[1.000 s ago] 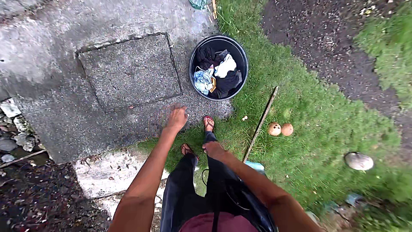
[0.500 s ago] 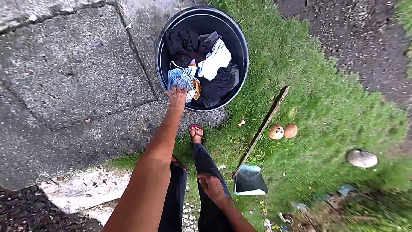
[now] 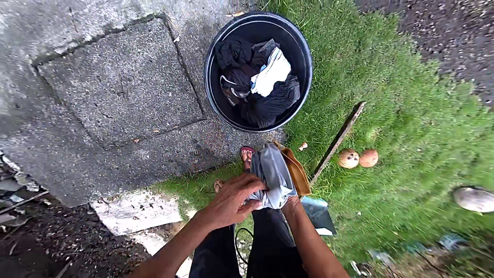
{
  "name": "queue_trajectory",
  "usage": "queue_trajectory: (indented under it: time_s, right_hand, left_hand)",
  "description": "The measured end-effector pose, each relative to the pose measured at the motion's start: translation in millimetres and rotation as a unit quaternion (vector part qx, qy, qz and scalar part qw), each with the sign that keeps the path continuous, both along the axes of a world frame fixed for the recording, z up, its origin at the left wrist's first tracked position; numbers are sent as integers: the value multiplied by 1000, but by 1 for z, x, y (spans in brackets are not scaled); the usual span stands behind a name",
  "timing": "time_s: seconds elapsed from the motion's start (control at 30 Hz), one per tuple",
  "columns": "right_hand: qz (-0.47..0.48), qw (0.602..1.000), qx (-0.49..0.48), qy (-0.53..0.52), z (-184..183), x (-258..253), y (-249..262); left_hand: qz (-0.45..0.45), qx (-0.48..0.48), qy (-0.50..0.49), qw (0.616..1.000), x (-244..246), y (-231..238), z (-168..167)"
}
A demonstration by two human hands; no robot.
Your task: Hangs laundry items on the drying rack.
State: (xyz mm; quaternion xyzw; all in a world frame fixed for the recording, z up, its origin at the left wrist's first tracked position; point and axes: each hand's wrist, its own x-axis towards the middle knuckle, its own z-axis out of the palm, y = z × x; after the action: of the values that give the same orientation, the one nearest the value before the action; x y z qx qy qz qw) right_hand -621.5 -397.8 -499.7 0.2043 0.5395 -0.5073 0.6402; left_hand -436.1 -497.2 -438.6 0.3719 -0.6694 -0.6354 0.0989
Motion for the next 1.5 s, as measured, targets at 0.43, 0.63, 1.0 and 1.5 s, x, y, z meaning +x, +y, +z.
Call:
queue_trajectory:
  time_s: [0.43, 0.63, 1.0, 1.5]
  right_hand:
    - [-95, 992, 28, 77, -22, -39, 24]
    - [25, 978, 148, 144, -39, -41, 31]
    - [82, 976, 171, 106, -57, -32, 64]
    - [64, 973, 136, 175, -38, -3, 21]
  left_hand:
    - [92, 26, -255, 962, -68, -145, -174]
    - [46, -115, -291, 949, -201, -208, -237]
    - [54, -54, -355, 932, -181, -216, -272]
    - [490, 118, 140, 852, 36, -129, -80]
